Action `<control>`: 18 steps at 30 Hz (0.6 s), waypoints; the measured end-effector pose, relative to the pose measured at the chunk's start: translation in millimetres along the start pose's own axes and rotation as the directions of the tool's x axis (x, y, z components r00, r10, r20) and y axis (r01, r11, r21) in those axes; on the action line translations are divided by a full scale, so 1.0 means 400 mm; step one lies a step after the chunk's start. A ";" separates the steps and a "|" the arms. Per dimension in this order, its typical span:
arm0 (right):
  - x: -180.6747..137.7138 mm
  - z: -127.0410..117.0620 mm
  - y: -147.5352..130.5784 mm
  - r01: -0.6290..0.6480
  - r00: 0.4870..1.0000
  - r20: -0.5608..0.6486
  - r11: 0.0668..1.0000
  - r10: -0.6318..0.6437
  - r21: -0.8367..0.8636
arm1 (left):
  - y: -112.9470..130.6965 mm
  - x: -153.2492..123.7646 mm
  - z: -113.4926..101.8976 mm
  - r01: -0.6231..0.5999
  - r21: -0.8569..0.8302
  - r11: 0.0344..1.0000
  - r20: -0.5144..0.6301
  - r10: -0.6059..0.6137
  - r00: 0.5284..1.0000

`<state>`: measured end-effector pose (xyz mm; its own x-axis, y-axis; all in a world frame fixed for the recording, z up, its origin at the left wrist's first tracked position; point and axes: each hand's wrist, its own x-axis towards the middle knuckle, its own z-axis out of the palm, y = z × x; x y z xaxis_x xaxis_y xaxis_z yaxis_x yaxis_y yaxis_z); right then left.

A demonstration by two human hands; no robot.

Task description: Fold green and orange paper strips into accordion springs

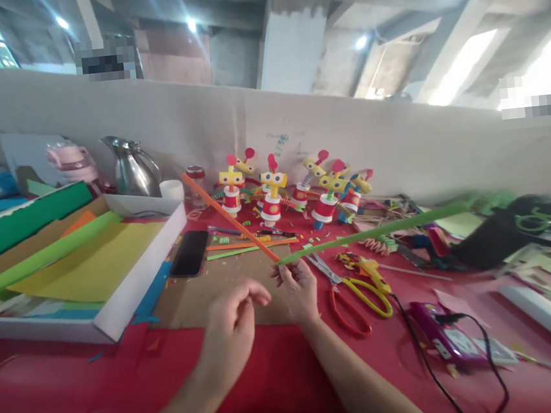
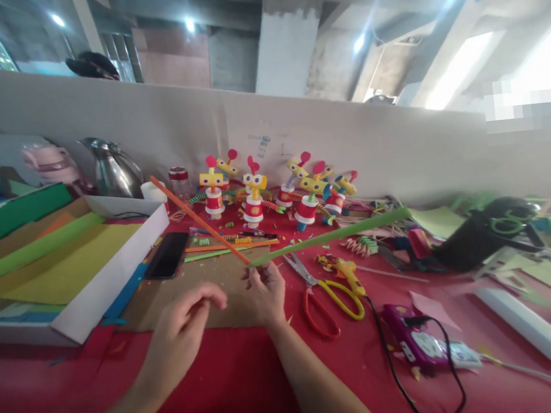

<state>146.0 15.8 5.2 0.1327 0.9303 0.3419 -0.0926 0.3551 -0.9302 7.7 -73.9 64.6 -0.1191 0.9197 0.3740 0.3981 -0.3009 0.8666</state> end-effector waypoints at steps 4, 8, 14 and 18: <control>-0.004 0.002 0.007 -0.054 0.994 0.095 0.998 0.053 0.010 | -0.046 0.080 0.036 0.352 -0.190 0.917 0.118 -0.334 0.935; -0.007 0.001 0.013 -0.089 0.990 0.113 0.996 0.089 -0.004 | -0.083 0.162 0.071 0.408 -0.380 0.830 0.233 -0.341 0.911; -0.008 0.002 0.013 -0.124 0.978 0.165 0.992 0.128 -0.037 | -0.131 0.161 0.081 0.343 -0.383 0.857 0.177 -0.296 0.939; -0.007 0.002 0.024 -0.134 0.977 0.159 0.988 0.145 -0.076 | -0.147 0.161 0.075 0.337 -0.304 0.891 0.193 -0.289 0.938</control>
<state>143.9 16.8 -4.4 -0.0402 0.9746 0.2203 -0.0345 0.2190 -0.9751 3.9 10.6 27.6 -0.0510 0.9980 0.0365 0.0381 -0.0346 0.9987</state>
